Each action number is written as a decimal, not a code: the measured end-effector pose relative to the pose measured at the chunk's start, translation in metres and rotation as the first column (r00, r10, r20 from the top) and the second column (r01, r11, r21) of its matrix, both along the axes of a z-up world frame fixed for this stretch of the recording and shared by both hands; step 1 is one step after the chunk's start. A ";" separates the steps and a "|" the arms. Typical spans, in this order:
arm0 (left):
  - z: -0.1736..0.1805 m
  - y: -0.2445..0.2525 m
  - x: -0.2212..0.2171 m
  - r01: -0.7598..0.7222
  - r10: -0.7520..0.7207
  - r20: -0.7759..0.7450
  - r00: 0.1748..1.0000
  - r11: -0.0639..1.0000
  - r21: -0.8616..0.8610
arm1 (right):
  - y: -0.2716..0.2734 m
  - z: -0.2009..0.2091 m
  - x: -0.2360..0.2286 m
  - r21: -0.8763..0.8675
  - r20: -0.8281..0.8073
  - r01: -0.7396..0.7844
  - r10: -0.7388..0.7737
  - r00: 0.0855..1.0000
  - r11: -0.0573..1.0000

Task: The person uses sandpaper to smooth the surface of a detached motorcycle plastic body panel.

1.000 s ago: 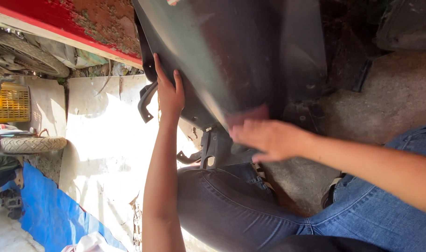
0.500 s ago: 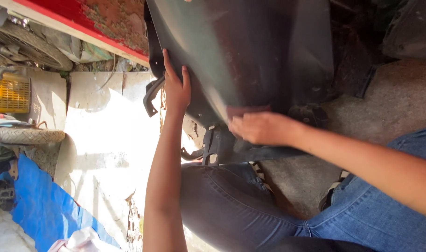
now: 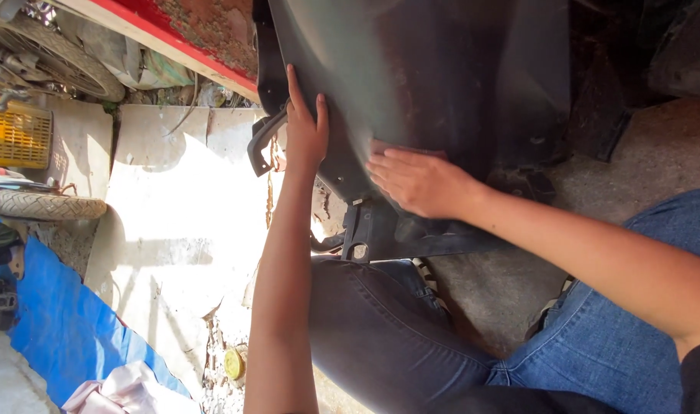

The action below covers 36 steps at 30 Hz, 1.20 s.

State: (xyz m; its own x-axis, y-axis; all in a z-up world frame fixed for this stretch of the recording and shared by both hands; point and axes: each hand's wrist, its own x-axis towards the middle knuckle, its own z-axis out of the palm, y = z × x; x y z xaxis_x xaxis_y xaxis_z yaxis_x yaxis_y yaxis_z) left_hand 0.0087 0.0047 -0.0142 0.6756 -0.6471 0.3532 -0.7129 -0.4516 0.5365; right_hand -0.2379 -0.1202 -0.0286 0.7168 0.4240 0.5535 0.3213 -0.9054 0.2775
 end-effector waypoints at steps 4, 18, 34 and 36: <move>-0.003 -0.001 0.007 0.010 -0.010 0.025 1.000 1.000 -0.010 | 0.021 -0.017 -0.009 -0.190 -0.117 0.013 -0.036 0.992 0.982; -0.003 -0.001 0.005 0.045 -0.045 0.020 0.999 0.999 -0.017 | 0.004 -0.009 0.016 -0.142 -0.194 0.017 -0.044 0.980 0.990; 0.001 -0.003 0.002 -0.041 0.041 -0.004 0.999 0.998 0.054 | 0.016 0.015 -0.006 0.007 0.062 0.170 -0.170 0.983 0.985; -0.001 -0.003 0.003 -0.038 0.039 -0.002 0.999 0.997 0.067 | 0.032 -0.011 -0.012 -0.263 -0.224 0.082 -0.144 0.964 0.961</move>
State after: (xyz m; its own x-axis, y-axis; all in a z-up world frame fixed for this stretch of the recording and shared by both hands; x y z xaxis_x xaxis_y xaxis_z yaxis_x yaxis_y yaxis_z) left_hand 0.0117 0.0017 -0.0147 0.7016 -0.6428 0.3074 -0.6925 -0.5137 0.5065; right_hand -0.2503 -0.0884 -0.0400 0.8661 0.4347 0.2468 0.3056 -0.8512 0.4268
